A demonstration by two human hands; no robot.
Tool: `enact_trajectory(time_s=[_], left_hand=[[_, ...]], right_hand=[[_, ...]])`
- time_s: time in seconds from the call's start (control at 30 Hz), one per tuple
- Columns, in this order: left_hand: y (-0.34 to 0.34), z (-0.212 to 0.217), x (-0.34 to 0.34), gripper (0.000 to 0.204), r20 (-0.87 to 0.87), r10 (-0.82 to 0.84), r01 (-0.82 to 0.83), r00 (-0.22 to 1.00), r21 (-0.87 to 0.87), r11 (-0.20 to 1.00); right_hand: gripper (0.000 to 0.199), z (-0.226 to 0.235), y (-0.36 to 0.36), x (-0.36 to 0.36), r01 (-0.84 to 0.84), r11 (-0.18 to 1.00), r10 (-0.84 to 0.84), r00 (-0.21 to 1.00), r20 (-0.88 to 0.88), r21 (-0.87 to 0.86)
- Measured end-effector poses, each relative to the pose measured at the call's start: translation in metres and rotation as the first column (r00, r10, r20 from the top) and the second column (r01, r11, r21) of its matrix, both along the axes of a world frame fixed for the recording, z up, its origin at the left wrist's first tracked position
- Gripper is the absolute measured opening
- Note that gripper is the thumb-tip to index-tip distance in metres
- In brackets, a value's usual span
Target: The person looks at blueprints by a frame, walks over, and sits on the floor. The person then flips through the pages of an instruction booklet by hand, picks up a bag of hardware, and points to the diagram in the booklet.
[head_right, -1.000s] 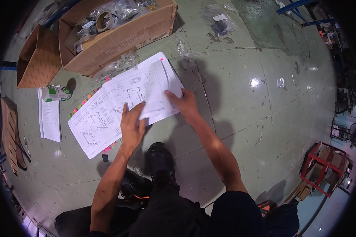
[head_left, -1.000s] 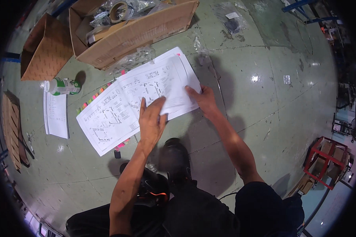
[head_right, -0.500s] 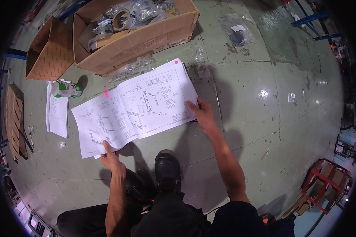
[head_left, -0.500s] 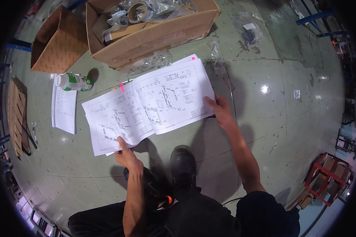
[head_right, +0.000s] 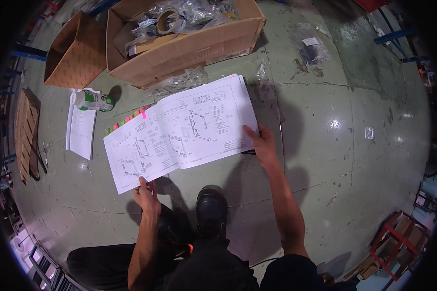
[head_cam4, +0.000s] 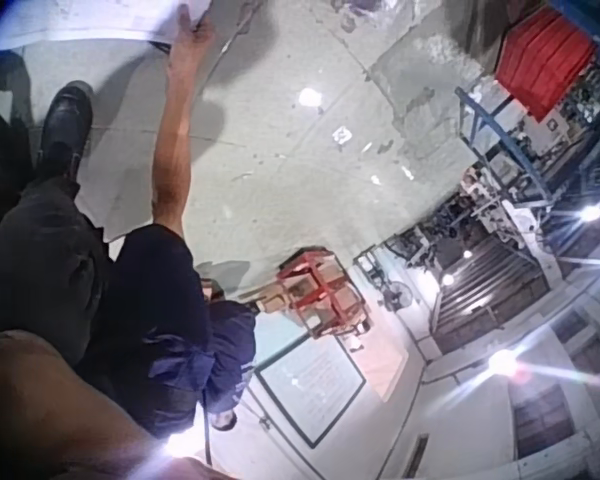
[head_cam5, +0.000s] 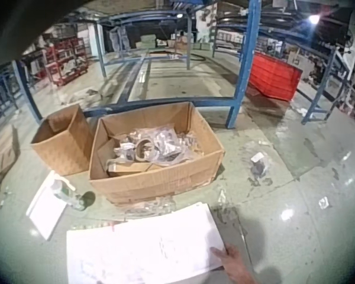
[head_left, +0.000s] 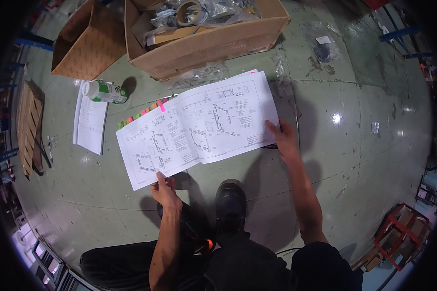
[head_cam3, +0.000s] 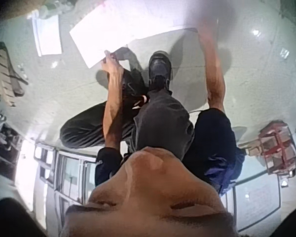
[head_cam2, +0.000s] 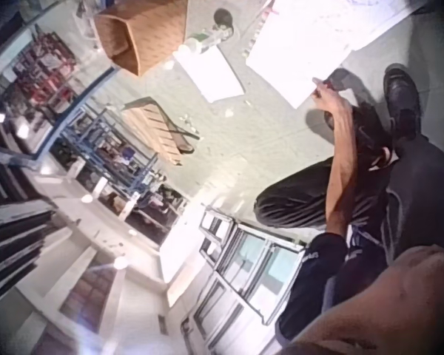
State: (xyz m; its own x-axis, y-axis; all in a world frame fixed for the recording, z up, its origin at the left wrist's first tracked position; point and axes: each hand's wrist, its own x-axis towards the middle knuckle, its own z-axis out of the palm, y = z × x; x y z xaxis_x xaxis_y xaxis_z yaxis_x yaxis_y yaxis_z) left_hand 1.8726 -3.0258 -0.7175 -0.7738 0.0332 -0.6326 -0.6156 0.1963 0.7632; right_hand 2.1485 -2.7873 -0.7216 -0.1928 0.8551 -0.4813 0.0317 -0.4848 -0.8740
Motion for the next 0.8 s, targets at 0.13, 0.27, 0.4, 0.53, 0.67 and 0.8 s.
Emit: enact_trajectory(time_s=[0.13,0.27,0.4,0.53,0.67,0.8], left_hand=[[0.006,0.008,0.0,0.015,0.016,0.017,-0.017,1.0,0.031,0.999],[0.002,0.002,-0.004,0.014,0.019,0.029,-0.029,0.999,0.046,0.999],[0.001,0.0,-0.005,0.014,0.036,0.03,-0.031,0.999,0.031,0.999],[0.003,0.003,-0.004,0.014,0.033,0.062,-0.064,0.998,0.062,0.996],[0.021,0.025,0.001,0.021,-0.189,0.033,-0.019,0.981,0.079,0.997],[0.034,0.058,-0.009,0.066,-0.596,-0.118,0.106,0.794,-0.055,0.993]], right_hand=[[0.029,-0.001,-0.001,-0.002,0.021,1.0,-0.02,0.999,-0.031,0.011],[0.028,0.0,-0.001,-0.003,0.012,0.999,-0.011,0.999,-0.03,0.034],[0.027,0.002,0.0,0.001,-0.014,0.999,0.015,1.0,-0.02,0.048],[0.028,-0.001,0.001,0.001,-0.043,0.997,0.043,0.999,0.006,0.063],[0.029,0.003,0.003,0.0,-0.049,0.998,0.049,0.999,0.019,0.041],[0.028,0.019,0.003,-0.002,-0.032,0.999,0.032,0.998,-0.056,0.003]])
